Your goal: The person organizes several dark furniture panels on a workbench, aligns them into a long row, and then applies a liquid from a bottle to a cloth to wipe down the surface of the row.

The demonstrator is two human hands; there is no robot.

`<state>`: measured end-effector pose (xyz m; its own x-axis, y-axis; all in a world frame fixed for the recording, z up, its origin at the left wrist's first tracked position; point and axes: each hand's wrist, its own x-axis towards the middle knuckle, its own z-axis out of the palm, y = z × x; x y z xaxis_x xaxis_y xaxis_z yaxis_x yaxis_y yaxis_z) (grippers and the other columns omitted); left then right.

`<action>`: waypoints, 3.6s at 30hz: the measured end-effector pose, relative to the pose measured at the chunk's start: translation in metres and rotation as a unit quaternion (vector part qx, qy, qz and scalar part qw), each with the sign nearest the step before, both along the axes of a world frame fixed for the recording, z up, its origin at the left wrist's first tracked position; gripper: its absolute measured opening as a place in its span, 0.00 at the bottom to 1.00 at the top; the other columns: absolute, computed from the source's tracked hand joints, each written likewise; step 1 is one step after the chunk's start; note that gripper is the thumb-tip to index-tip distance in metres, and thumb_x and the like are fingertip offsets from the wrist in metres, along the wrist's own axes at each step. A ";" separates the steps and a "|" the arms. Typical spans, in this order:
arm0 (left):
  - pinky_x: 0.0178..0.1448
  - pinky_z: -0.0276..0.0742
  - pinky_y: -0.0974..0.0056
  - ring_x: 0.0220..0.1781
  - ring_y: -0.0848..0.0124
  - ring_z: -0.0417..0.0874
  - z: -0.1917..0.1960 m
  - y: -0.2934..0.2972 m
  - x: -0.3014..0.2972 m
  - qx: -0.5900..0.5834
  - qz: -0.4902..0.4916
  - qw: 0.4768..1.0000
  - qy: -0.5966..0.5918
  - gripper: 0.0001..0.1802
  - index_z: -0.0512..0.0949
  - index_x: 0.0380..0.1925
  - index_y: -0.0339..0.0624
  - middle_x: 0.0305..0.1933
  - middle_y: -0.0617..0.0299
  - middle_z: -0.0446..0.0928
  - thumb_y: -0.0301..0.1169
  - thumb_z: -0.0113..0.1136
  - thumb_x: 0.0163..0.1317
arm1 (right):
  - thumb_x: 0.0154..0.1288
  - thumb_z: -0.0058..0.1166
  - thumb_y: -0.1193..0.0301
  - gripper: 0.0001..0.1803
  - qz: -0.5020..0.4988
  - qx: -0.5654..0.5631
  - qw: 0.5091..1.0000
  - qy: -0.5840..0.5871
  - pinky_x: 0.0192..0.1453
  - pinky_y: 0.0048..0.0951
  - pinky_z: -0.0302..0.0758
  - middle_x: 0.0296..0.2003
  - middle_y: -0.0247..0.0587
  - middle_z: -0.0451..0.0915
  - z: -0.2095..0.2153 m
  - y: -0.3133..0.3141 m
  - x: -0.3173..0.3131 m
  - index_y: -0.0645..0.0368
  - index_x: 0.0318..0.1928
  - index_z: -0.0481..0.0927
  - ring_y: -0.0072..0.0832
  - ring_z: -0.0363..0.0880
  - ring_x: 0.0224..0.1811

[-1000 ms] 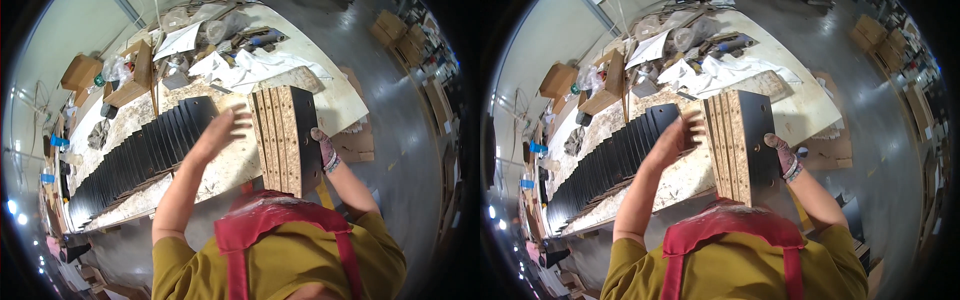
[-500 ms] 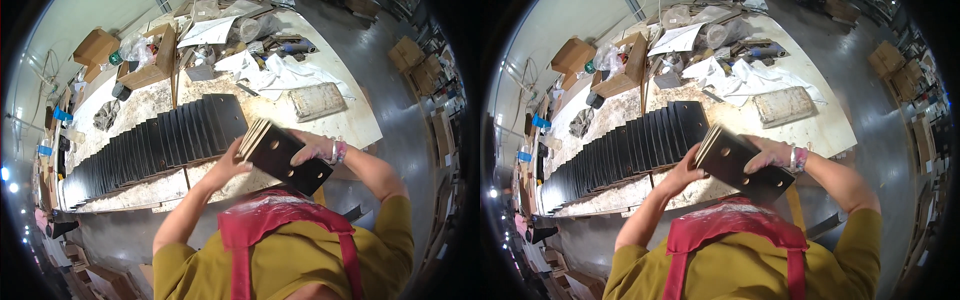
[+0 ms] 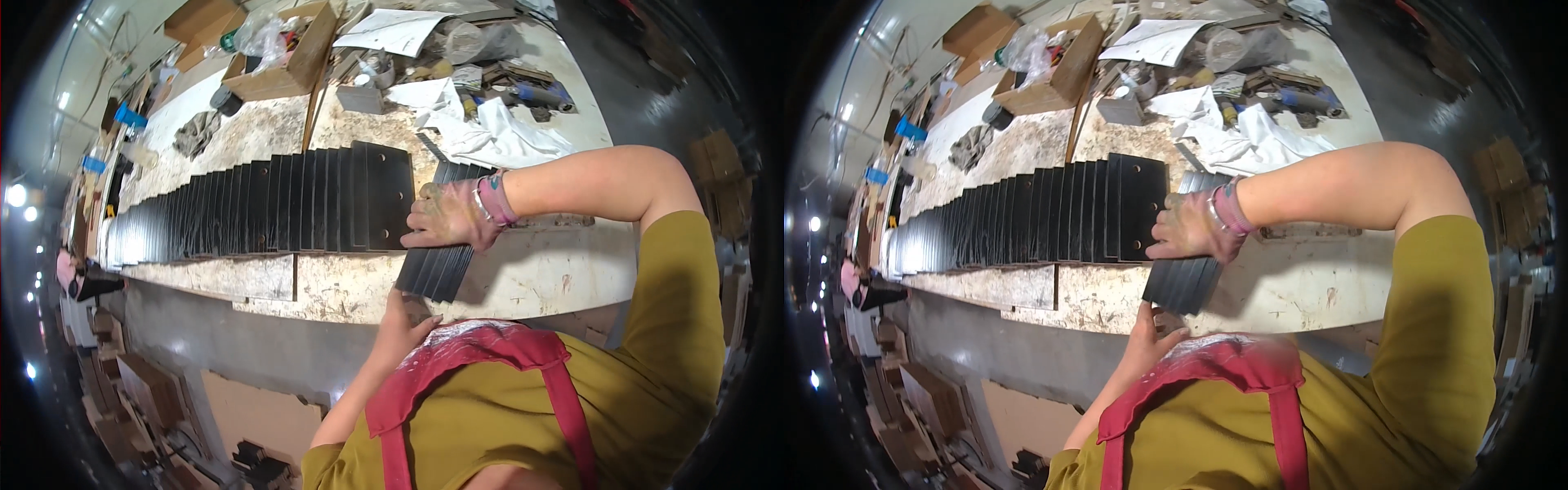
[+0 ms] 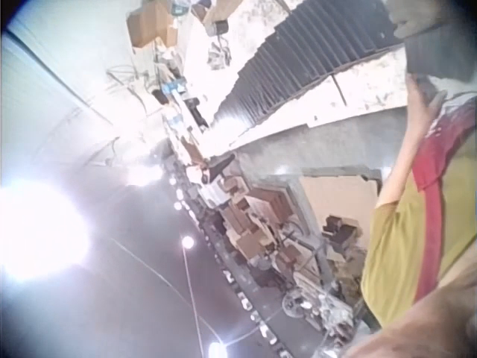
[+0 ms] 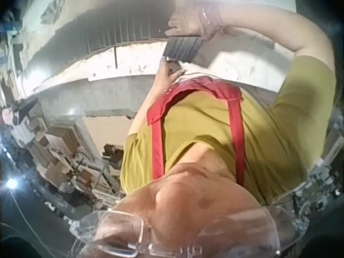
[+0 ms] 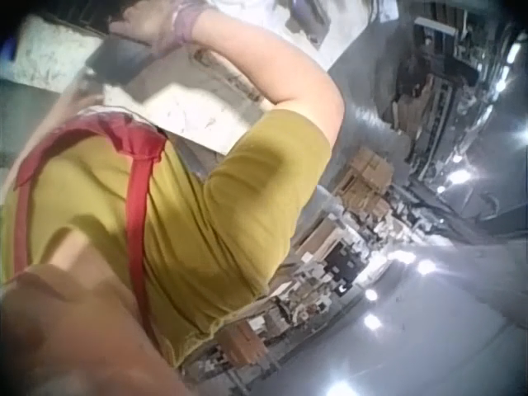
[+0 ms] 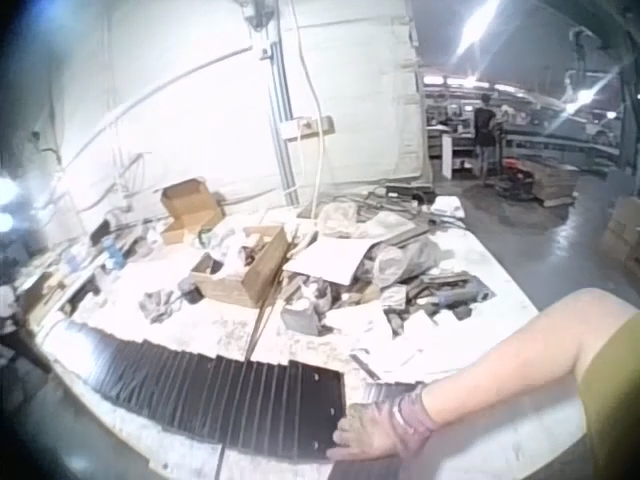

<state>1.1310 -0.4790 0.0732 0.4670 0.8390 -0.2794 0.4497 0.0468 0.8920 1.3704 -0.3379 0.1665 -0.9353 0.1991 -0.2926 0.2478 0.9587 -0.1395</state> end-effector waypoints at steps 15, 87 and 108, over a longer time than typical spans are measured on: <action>0.39 0.76 0.55 0.38 0.53 0.79 0.038 0.255 0.111 0.424 -0.244 0.864 0.123 0.05 0.78 0.32 0.39 0.34 0.53 0.75 0.29 0.57 0.58 | 0.47 0.50 0.61 0.45 -0.099 0.141 0.976 0.137 0.70 0.48 0.56 0.60 0.46 0.66 -0.061 -0.021 0.047 0.50 0.70 0.54 0.42 0.61 0.68; 0.65 0.66 0.52 0.67 0.54 0.67 0.010 0.118 0.022 0.470 -0.217 0.812 0.270 0.38 0.68 0.62 0.50 0.67 0.55 0.64 0.35 0.68 0.47 | 0.55 0.61 0.54 0.47 -0.589 0.000 0.789 0.176 0.72 0.44 0.57 0.70 0.50 0.53 -0.063 -0.092 0.085 0.51 0.71 0.53 0.49 0.53 0.72; 0.68 0.60 0.42 0.70 0.41 0.58 0.001 0.124 0.095 0.478 -0.288 0.813 0.167 0.32 0.71 0.59 0.58 0.72 0.52 0.54 0.41 0.67 0.52 | 0.35 0.73 0.51 0.62 -0.531 0.108 0.837 0.075 0.69 0.47 0.54 0.59 0.56 0.61 -0.070 -0.095 0.143 0.54 0.71 0.53 0.53 0.59 0.63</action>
<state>1.2260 -0.3548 0.0738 0.8916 0.4160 0.1788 0.3756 -0.9000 0.2213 1.5133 -0.4325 0.0964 -0.2201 0.9747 -0.0381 0.9716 0.2155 -0.0981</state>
